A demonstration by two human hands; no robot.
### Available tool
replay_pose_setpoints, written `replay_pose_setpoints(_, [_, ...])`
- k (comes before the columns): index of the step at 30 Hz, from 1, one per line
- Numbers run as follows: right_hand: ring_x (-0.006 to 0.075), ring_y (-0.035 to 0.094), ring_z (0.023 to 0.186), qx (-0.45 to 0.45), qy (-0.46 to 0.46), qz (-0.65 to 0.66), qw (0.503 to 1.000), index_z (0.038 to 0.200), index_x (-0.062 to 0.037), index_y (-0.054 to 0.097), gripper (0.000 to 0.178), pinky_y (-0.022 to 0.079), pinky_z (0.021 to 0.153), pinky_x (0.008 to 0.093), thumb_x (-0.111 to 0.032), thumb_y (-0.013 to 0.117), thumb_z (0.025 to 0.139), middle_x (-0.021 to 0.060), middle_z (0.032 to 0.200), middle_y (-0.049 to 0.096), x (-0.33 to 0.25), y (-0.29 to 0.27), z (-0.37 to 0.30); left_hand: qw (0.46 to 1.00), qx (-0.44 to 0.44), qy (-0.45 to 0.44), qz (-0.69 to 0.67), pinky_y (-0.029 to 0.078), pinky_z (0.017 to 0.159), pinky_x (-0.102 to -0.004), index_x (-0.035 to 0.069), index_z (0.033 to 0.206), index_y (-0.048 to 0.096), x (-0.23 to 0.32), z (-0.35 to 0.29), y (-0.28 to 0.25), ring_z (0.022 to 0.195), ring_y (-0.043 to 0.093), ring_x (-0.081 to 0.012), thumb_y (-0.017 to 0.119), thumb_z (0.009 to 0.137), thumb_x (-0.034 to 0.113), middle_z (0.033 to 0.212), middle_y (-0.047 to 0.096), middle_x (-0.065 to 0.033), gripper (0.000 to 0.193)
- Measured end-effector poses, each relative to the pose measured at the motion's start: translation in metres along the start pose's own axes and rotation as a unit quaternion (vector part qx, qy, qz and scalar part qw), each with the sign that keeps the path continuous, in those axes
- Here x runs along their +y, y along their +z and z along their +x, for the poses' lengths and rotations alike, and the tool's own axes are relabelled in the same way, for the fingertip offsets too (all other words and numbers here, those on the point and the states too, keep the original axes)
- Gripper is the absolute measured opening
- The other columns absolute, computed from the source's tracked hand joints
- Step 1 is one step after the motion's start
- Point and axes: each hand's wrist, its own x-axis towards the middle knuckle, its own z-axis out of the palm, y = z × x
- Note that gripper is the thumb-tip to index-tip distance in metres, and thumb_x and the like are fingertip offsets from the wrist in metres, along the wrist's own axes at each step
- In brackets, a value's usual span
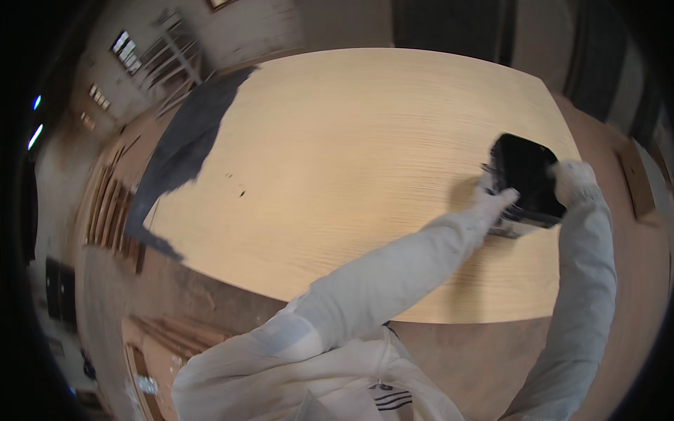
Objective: The person paints a large wooden board with black paint using a brush. They dip the brush into a paint container and apply the paint in broad strokes across the surface.
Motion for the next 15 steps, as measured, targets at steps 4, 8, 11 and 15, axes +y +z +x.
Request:
replay_pose_setpoints(4, [0.0342, 0.073, 0.114, -0.041, 0.013, 0.006, 0.999, 0.116, -0.0178, 0.082, 0.043, 0.058, 0.100, 0.0436, -0.004, 0.065, 0.079, 0.0156, 0.117, 0.078, -0.010, -0.018, -0.014, 0.997, 0.000, -0.048, 0.056, 0.057, 0.094, -0.0419, 0.003, 0.158, 0.041, 0.004, -0.006, -0.006, 0.121, 0.066, -0.0288, 0.082, 0.093, 0.025, 0.139, 0.067, -0.0157, 0.080])
replay_pose_setpoints(8, [0.0339, 0.073, 0.114, -0.045, 0.064, -0.016, 0.997, 0.118, -0.0159, 0.082, 0.038, 0.057, 0.101, 0.0429, -0.007, 0.068, 0.084, 0.0155, 0.118, 0.078, -0.004, -0.015, -0.031, 0.980, -0.029, -0.111, 0.160, 0.050, 0.110, -0.0395, -0.002, 0.153, 0.047, 0.032, -0.038, -0.032, 0.134, 0.061, -0.0342, 0.080, 0.092, 0.036, 0.145, 0.063, -0.0230, 0.079])
replay_pose_setpoints(11, [0.0331, 0.072, 0.117, 0.010, 0.110, 0.020, 0.994, 0.119, -0.0141, 0.081, 0.032, 0.056, 0.102, 0.0420, -0.012, 0.071, 0.089, 0.0152, 0.121, 0.077, -0.024, -0.039, -0.031, 0.981, 0.011, -0.068, 0.184, 0.044, 0.119, -0.0426, -0.007, 0.153, 0.047, 0.020, -0.055, -0.107, 0.142, 0.054, -0.0367, 0.078, 0.094, 0.039, 0.152, 0.057, -0.0270, 0.081])
replay_pose_setpoints(15, [0.0321, 0.069, 0.124, 0.158, 0.180, 0.032, 0.970, 0.130, -0.0126, 0.076, 0.035, 0.054, 0.106, 0.0406, -0.020, 0.070, 0.096, 0.0145, 0.127, 0.075, -0.034, -0.086, -0.050, 0.966, 0.073, -0.004, 0.250, 0.046, 0.117, -0.0427, -0.005, 0.151, 0.050, 0.039, -0.123, -0.224, 0.140, 0.056, -0.0386, 0.073, 0.099, 0.034, 0.151, 0.056, -0.0286, 0.069])
